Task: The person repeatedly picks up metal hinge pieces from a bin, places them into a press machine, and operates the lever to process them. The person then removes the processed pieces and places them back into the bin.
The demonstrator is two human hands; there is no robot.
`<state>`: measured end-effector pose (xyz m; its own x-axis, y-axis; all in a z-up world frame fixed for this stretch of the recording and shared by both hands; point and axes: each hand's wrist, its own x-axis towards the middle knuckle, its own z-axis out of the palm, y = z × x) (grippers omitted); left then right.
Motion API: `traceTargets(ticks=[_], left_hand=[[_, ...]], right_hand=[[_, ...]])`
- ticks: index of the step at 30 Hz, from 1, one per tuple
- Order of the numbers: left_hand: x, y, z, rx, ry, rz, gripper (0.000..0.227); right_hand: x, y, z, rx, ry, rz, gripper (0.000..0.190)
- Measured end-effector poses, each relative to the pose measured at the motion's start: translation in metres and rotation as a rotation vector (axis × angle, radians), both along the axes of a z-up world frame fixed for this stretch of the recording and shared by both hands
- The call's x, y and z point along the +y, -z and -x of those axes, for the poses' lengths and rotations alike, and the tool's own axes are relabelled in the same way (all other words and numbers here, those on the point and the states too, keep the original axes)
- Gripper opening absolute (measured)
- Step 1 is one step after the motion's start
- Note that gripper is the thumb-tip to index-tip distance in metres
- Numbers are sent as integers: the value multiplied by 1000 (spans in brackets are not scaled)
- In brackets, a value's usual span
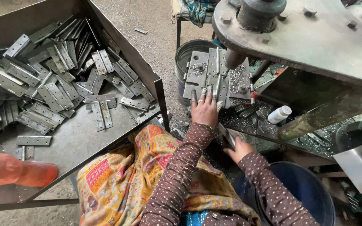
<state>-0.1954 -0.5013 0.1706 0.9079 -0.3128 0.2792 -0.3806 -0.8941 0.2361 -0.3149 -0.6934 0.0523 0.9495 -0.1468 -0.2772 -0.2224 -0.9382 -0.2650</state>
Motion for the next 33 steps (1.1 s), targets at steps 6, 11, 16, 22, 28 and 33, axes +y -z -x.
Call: traceTargets(ticks=[6, 11, 16, 22, 28, 33], left_hand=[[13, -9, -1, -59, -13, 62, 32], [12, -13, 4, -66, 3, -8, 30], [-1, -6, -18, -107, -39, 90, 33], [-3, -5, -37, -65, -31, 32, 30], [9, 2, -12, -75, 6, 29, 35], [2, -5, -25, -92, -8, 88, 36]], right_hand=[[15, 63, 37, -98, 81, 37, 56], [16, 16, 20, 40, 94, -5, 77], [3, -41, -8, 32, 5, 47, 67], [17, 33, 30, 0, 149, 36, 64], [11, 52, 33, 43, 102, 29, 70], [-7, -20, -11, 136, 48, 69, 74]])
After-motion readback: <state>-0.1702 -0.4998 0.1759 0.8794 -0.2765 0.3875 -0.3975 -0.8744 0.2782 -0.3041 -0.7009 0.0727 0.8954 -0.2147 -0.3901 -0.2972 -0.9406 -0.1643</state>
